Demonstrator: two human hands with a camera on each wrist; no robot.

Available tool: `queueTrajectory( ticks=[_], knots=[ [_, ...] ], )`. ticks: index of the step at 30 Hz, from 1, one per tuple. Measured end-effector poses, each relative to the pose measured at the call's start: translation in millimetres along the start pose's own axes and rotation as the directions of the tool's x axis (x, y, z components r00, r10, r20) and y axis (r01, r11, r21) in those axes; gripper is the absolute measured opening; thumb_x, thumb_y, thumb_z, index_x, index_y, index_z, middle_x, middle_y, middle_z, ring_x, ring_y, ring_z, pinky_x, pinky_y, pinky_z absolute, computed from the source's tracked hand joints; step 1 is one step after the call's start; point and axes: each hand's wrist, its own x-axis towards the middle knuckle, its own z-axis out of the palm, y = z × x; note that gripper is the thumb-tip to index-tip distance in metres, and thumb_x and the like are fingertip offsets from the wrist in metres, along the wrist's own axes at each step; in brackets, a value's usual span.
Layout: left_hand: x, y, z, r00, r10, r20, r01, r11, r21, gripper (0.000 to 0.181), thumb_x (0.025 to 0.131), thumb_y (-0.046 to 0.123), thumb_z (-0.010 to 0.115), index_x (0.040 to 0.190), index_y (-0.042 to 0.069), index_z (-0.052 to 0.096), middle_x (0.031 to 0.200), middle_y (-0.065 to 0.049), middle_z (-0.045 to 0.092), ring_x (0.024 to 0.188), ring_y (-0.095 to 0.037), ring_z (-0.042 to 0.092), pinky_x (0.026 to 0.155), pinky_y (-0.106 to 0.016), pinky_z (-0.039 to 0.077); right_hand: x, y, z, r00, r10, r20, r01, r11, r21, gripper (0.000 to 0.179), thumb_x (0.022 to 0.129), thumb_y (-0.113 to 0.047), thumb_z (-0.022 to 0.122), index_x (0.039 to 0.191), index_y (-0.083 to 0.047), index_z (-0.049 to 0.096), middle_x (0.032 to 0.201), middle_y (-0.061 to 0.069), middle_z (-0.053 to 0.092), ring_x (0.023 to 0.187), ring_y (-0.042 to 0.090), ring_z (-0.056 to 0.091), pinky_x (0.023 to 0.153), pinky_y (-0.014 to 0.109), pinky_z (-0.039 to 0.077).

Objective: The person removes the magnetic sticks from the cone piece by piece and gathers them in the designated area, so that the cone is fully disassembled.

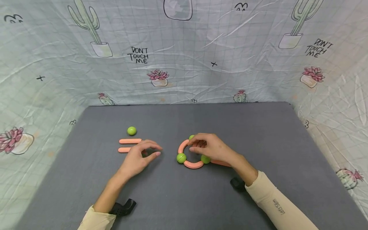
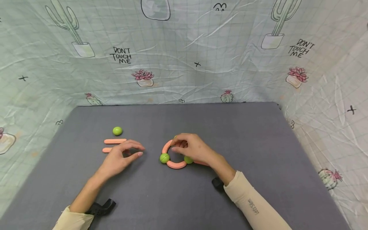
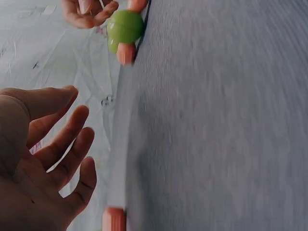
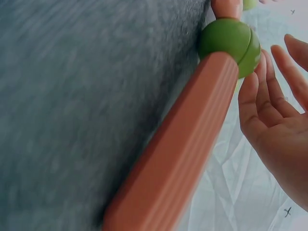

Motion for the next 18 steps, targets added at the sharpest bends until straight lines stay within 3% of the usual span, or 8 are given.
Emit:
queueTrajectory(
  ticks=[4, 13, 18],
  knots=[
    [2.5, 7.5, 9.3, 1.000, 0.017, 0.016, -0.017, 1.000, 0.005, 0.018, 0.093, 0.015, 0.080, 0.110, 0.020, 0.080, 0.114, 0.008, 0.073, 0.105, -0.019, 0.066, 0.081, -0.033, 0.049, -4.5, 4.9, -4.8, 0.999, -0.034, -0.023, 0.033, 0.999, -0.040, 0.018, 0.095, -0.018, 0.078, 0.111, -0.011, 0.077, 0.101, -0.001, 0.072, 0.088, 0.013, 0.065, 0.080, 0.029, 0.055],
    [10.0, 26.6, 26.9, 0.996, 0.069, 0.054, -0.068, 0.997, -0.022, 0.020, 0.091, 0.016, 0.081, 0.111, 0.019, 0.079, 0.116, 0.007, 0.073, 0.105, -0.019, 0.067, 0.083, -0.039, 0.053, -15.1, 8.8, -15.4, 1.000, -0.004, -0.026, 0.003, 0.998, -0.057, 0.020, 0.097, -0.020, 0.076, 0.115, -0.011, 0.076, 0.102, 0.000, 0.073, 0.091, 0.015, 0.067, 0.082, 0.031, 0.057],
    [13.4, 31.5, 35.5, 0.994, 0.092, 0.058, -0.089, 0.995, -0.053, 0.019, 0.092, 0.015, 0.081, 0.110, 0.019, 0.080, 0.113, 0.008, 0.073, 0.105, -0.020, 0.069, 0.083, -0.037, 0.056, -20.6, 12.9, -20.6, 1.000, 0.011, -0.025, -0.012, 0.999, -0.042, 0.021, 0.097, -0.020, 0.075, 0.116, -0.010, 0.076, 0.102, 0.000, 0.074, 0.091, 0.016, 0.068, 0.082, 0.033, 0.058]
  ],
)
